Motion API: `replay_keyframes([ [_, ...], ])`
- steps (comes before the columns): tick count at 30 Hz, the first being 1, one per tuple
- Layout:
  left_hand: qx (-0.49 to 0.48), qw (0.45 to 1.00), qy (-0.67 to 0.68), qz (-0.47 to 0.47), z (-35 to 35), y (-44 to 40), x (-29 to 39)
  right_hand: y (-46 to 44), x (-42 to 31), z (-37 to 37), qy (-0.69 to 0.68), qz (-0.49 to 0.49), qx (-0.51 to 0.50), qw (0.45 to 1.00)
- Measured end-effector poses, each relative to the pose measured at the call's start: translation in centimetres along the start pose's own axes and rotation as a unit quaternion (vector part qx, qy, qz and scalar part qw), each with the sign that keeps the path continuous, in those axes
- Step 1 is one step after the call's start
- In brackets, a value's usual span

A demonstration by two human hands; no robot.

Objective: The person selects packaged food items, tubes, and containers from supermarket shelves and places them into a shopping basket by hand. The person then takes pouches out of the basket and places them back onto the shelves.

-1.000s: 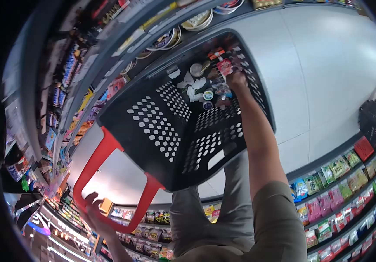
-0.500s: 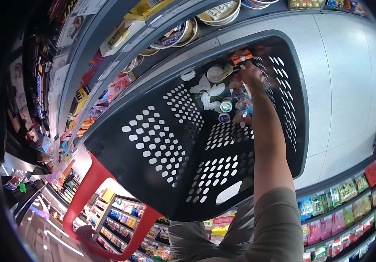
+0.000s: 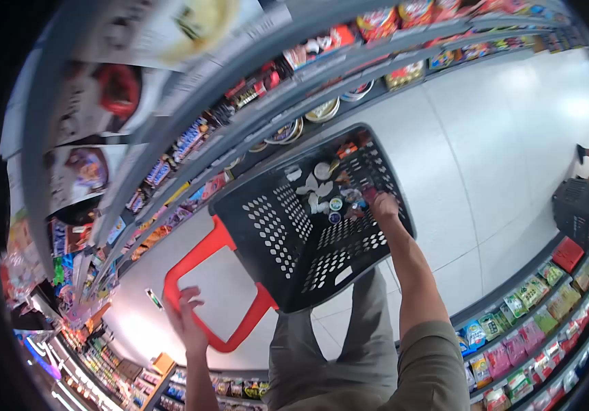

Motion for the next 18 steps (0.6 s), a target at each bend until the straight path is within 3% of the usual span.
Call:
replay_keyframes([
  [1,-0.001,1.000,-0.002,0.009,-0.2,0.1,0.9,-0.9,0.9,-2.6,-0.074,0.051,-0.073,0.993],
  [3,0.032,0.983,-0.123,0.135,-1.1,0.5,4.2,-5.4,0.6,-17.0,-0.148,0.091,-0.303,0.937],
  [4,0.041,0.982,-0.107,0.150,-2.1,0.5,6.1,-5.7,0.8,-21.6,-0.141,0.094,-0.312,0.935],
  [6,0.045,0.954,-0.116,0.273,-4.6,1.8,10.9,-6.1,0.3,-32.1,-0.163,0.047,-0.285,0.943],
  [7,0.053,0.953,-0.104,0.280,-5.9,1.9,12.1,-6.4,0.0,-37.8,-0.195,0.027,-0.261,0.945],
  [10,-0.164,0.967,0.069,0.181,-5.5,2.6,14.4,-6.0,-0.8,-53.3,-0.332,0.068,-0.207,0.918],
  [11,-0.218,0.958,0.115,0.147,-4.9,3.7,15.9,-5.8,-1.4,-57.4,-0.353,0.080,-0.230,0.903],
  [14,-0.269,0.919,0.143,0.249,-4.0,6.1,19.8,-5.0,-3.7,-69.0,-0.390,0.058,-0.215,0.893],
  [16,-0.347,0.876,0.212,0.259,-3.9,8.1,23.0,-4.2,-6.3,-75.0,-0.516,0.030,-0.262,0.815],
  [17,-0.345,0.876,0.211,0.265,-4.5,8.4,23.8,-4.1,-6.9,-76.8,-0.516,0.027,-0.257,0.816],
  [18,-0.444,0.827,0.255,0.232,-4.1,9.6,24.5,-4.1,-7.8,-78.2,-0.560,0.013,-0.270,0.783],
])
Point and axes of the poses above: each hand's wrist, its own y-axis away from the middle knuckle, its own z-axis out of the palm, x = y × z, the point moved 8 cm from there along -y, towards the middle knuckle, and after that the axes turned 7 degrees about z, right-handed, at the moved point
